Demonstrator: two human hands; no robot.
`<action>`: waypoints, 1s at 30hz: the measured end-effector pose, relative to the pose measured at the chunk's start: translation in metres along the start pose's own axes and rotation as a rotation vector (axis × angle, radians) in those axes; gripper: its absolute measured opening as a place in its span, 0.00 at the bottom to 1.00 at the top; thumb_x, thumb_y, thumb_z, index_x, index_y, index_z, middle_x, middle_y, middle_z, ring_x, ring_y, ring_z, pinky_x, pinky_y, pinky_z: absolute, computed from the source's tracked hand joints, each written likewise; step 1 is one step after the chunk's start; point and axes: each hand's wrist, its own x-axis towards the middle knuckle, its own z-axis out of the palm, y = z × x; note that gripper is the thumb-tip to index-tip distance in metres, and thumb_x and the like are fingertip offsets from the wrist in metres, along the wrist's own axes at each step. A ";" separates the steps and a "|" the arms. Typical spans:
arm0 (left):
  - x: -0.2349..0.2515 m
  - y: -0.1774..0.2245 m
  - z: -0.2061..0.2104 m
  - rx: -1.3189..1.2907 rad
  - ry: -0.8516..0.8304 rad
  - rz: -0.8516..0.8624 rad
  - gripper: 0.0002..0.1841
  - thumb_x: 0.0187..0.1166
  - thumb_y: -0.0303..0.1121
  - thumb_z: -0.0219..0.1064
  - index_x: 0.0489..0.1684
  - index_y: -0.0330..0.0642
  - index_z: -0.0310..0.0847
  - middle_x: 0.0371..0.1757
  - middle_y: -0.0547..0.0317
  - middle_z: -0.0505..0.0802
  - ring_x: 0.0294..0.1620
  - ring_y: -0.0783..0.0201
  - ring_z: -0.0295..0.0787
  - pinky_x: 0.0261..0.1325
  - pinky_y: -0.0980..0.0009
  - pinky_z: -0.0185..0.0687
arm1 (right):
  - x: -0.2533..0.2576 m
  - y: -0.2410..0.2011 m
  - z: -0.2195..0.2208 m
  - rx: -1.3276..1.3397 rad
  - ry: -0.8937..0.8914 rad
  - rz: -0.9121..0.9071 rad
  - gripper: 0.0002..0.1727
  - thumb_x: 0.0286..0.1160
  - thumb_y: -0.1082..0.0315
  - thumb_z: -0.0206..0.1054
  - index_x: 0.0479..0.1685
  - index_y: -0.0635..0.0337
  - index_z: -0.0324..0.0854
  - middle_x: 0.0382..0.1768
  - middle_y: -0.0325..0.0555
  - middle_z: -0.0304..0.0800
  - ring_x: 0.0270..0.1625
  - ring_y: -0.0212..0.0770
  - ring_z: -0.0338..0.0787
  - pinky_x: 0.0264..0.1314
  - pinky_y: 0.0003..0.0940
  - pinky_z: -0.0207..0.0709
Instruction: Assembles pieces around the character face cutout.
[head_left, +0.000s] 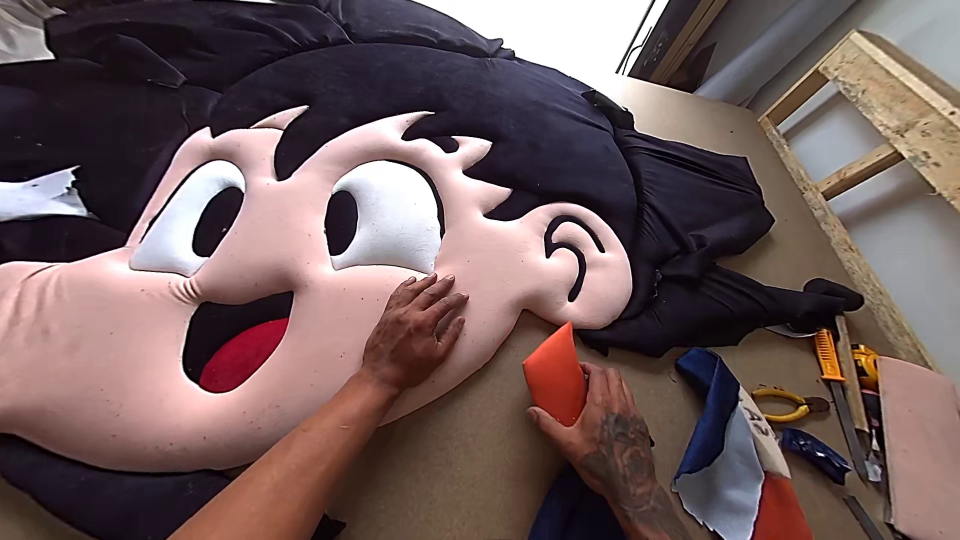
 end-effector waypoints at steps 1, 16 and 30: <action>0.000 0.000 0.000 0.000 0.003 0.001 0.24 0.85 0.58 0.52 0.68 0.65 0.89 0.80 0.68 0.84 0.87 0.59 0.71 0.91 0.52 0.59 | -0.003 -0.001 0.000 -0.036 -0.027 0.013 0.71 0.35 0.06 0.57 0.73 0.60 0.82 0.54 0.49 0.92 0.54 0.48 0.91 0.54 0.45 0.86; -0.001 -0.002 -0.001 -0.025 -0.001 -0.008 0.23 0.84 0.56 0.55 0.67 0.63 0.89 0.79 0.67 0.85 0.87 0.59 0.71 0.91 0.52 0.59 | 0.044 0.030 0.004 0.014 -0.188 -0.708 0.58 0.40 0.15 0.72 0.81 0.34 0.74 0.80 0.34 0.78 0.84 0.41 0.73 0.85 0.49 0.69; 0.001 0.000 0.000 -0.020 0.005 -0.006 0.23 0.85 0.56 0.54 0.67 0.62 0.89 0.79 0.67 0.85 0.86 0.60 0.72 0.92 0.52 0.59 | 0.006 0.007 0.010 -0.156 0.063 -0.079 0.57 0.52 0.18 0.64 0.77 0.54 0.80 0.62 0.59 0.87 0.45 0.53 0.93 0.41 0.47 0.88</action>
